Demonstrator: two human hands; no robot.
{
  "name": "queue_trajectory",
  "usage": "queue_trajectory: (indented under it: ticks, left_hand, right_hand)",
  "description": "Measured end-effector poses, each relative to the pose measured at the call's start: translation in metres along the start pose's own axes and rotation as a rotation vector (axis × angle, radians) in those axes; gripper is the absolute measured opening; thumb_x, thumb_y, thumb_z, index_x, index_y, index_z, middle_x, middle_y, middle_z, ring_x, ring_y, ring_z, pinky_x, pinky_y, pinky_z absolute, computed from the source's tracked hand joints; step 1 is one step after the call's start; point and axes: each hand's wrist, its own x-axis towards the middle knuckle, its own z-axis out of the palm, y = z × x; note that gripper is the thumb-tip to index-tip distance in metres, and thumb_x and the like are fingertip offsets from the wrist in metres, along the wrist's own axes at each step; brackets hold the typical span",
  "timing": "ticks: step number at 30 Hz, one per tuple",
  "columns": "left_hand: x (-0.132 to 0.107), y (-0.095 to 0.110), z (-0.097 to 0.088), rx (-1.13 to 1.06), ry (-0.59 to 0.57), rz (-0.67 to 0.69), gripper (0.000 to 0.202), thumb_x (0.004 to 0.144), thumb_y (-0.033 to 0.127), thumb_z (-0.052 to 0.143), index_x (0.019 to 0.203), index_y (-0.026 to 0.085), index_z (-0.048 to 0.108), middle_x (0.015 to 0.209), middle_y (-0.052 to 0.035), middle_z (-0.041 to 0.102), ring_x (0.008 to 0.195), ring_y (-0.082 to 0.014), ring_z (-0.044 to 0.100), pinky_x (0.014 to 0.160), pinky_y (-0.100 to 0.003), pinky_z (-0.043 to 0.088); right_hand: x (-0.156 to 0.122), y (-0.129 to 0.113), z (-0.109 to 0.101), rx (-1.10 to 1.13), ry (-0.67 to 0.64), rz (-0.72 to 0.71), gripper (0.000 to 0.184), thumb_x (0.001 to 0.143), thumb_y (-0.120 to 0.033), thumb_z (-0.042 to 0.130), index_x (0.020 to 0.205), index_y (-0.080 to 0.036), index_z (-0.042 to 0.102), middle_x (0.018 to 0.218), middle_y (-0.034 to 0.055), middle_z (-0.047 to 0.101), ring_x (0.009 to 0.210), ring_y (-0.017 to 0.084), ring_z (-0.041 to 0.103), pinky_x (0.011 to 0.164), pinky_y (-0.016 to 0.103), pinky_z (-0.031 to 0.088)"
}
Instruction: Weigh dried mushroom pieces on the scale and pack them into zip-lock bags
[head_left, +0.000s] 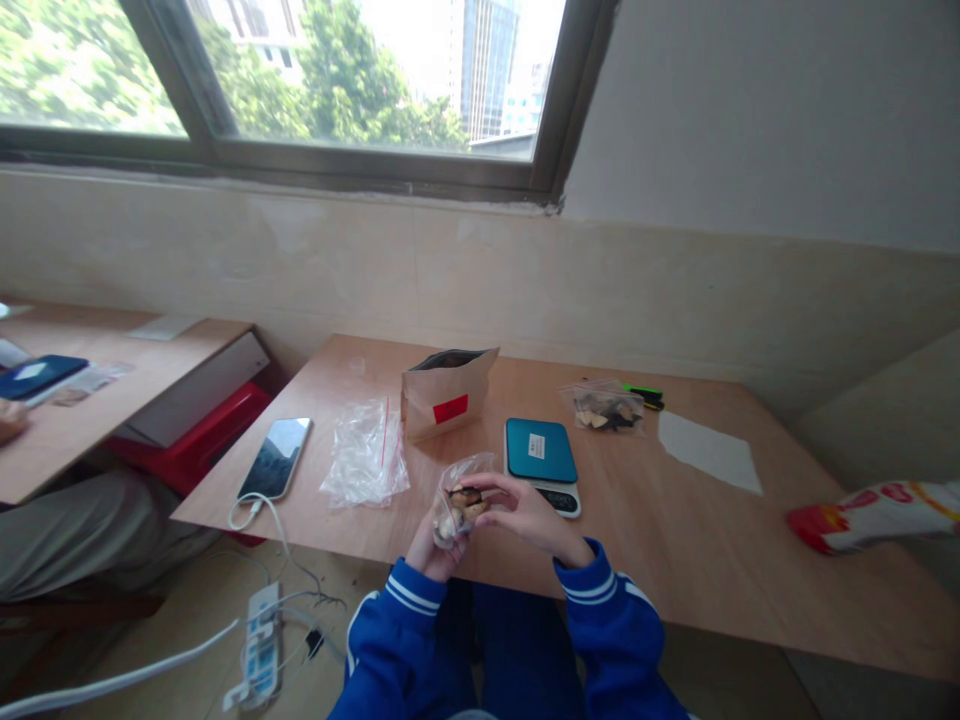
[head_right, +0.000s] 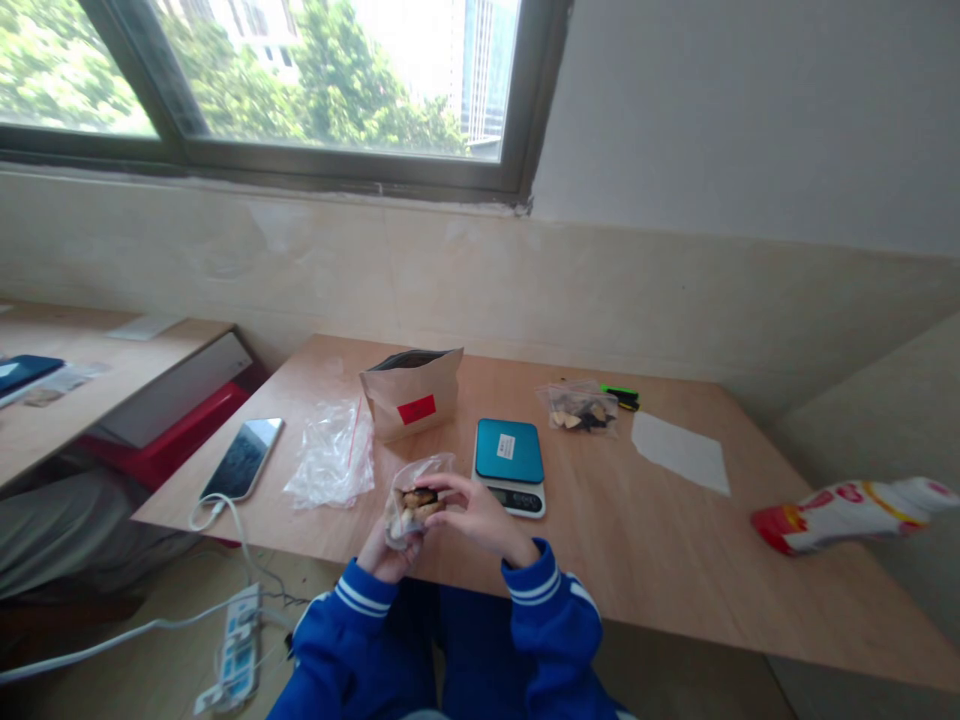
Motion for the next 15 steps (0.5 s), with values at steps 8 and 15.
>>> queue_trajectory:
  ticks: [8, 15]
  left_hand:
    - [-0.004, 0.009, 0.007, 0.16, 0.061, 0.043, 0.022, 0.082, 0.031, 0.062, 0.096, 0.016, 0.07, 0.074, -0.0081, 0.071, 0.046, -0.0103, 0.057, 0.034, -0.016, 0.039]
    - [-0.008, 0.015, 0.009, 0.197, 0.072, 0.18, 0.02, 0.078, 0.029, 0.066, 0.091, 0.013, 0.07, 0.079, -0.0081, 0.072, 0.069, -0.0176, 0.066, 0.06, -0.025, 0.052]
  right_hand:
    - [0.005, -0.002, -0.009, 0.055, 0.008, -0.096, 0.028, 0.07, -0.03, 0.079, 0.094, -0.021, 0.071, 0.11, 0.0069, 0.068, 0.107, 0.022, 0.062, 0.09, 0.036, 0.052]
    - [0.008, -0.003, -0.009, 0.016, 0.045, -0.054, 0.027, 0.07, -0.035, 0.078, 0.092, -0.019, 0.072, 0.102, 0.0069, 0.069, 0.099, 0.02, 0.064, 0.088, 0.035, 0.052]
